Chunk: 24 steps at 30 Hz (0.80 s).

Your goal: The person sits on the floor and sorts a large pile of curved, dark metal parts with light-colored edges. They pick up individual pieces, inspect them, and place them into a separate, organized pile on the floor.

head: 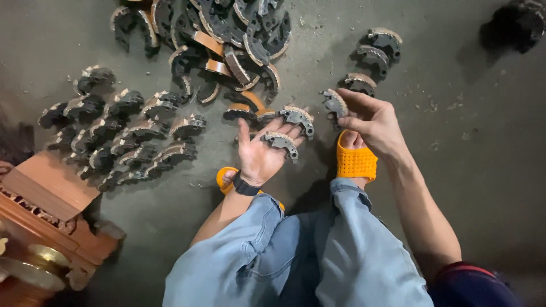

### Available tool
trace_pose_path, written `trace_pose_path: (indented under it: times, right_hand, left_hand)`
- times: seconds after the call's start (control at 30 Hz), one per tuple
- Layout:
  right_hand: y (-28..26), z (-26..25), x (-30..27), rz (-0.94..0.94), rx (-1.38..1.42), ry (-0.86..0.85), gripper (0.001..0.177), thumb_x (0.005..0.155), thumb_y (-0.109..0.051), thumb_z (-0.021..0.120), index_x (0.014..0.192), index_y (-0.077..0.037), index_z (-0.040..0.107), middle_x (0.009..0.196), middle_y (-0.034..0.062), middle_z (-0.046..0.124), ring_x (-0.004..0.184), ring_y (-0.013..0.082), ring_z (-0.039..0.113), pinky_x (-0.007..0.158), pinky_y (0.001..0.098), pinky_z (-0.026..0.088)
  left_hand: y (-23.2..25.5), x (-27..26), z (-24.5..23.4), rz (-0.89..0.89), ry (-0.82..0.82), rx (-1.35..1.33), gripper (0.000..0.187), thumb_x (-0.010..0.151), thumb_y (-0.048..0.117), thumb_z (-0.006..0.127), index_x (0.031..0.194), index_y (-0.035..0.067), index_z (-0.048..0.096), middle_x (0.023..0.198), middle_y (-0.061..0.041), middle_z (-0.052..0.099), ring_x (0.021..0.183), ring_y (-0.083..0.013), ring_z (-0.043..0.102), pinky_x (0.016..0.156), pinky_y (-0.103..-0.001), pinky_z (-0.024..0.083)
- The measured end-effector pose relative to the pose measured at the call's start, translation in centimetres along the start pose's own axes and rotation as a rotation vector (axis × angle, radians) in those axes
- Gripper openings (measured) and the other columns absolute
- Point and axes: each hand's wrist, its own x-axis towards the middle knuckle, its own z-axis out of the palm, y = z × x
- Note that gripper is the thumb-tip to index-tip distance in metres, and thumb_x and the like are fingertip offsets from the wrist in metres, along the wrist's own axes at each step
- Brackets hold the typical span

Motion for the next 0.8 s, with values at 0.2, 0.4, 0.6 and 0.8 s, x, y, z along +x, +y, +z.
trace_pose_path:
  times: [0.2,0.4,0.6,0.8]
  right_hand:
    - [0.5,-0.3,0.2,0.005,0.053,-0.045,0.053,0.068,0.010,0.066,0.119,0.003,0.055,0.109,0.0222,0.059,0.103,0.0294,0.058,0.087,0.0415,0.047]
    - [0.3,-0.3,0.6,0.047,0.059,-0.052,0.042,0.076,0.002,0.057,0.119,0.000,0.057,0.108,0.0181,0.060,0.100,0.0222,0.057,0.084,0.0365,0.049]
    - [0.5,0.0,0.8,0.085,0.058,-0.083,0.040,0.077,0.001,0.056,0.117,0.002,0.057,0.102,0.0182,0.061,0.094,0.0210,0.058,0.079,0.0357,0.051]
    - [1.5,-0.2,1.0,0.109,0.048,-0.095,0.042,0.078,0.001,0.053,0.119,0.004,0.055,0.102,0.0227,0.060,0.092,0.0258,0.059,0.076,0.0377,0.052]
  left_hand:
    - [-0.7,0.4,-1.4,-0.038,-0.022,0.080,0.073,0.081,0.069,0.041,0.103,0.004,0.066,0.104,-0.021,0.064,0.107,-0.0375,0.056,0.103,-0.054,0.034]
    - [-1.4,0.7,-1.7,-0.067,0.005,0.079,0.076,0.079,0.068,0.044,0.105,-0.001,0.063,0.104,-0.024,0.063,0.108,-0.0416,0.054,0.102,-0.057,0.035]
    - [-1.5,0.8,-2.0,-0.069,0.019,0.102,0.080,0.077,0.071,0.045,0.107,0.000,0.062,0.109,-0.025,0.060,0.113,-0.0430,0.050,0.103,-0.058,0.033]
    - [-1.5,1.0,-2.7,-0.056,0.014,0.087,0.079,0.078,0.070,0.043,0.107,0.000,0.063,0.109,-0.025,0.060,0.114,-0.0435,0.049,0.103,-0.058,0.032]
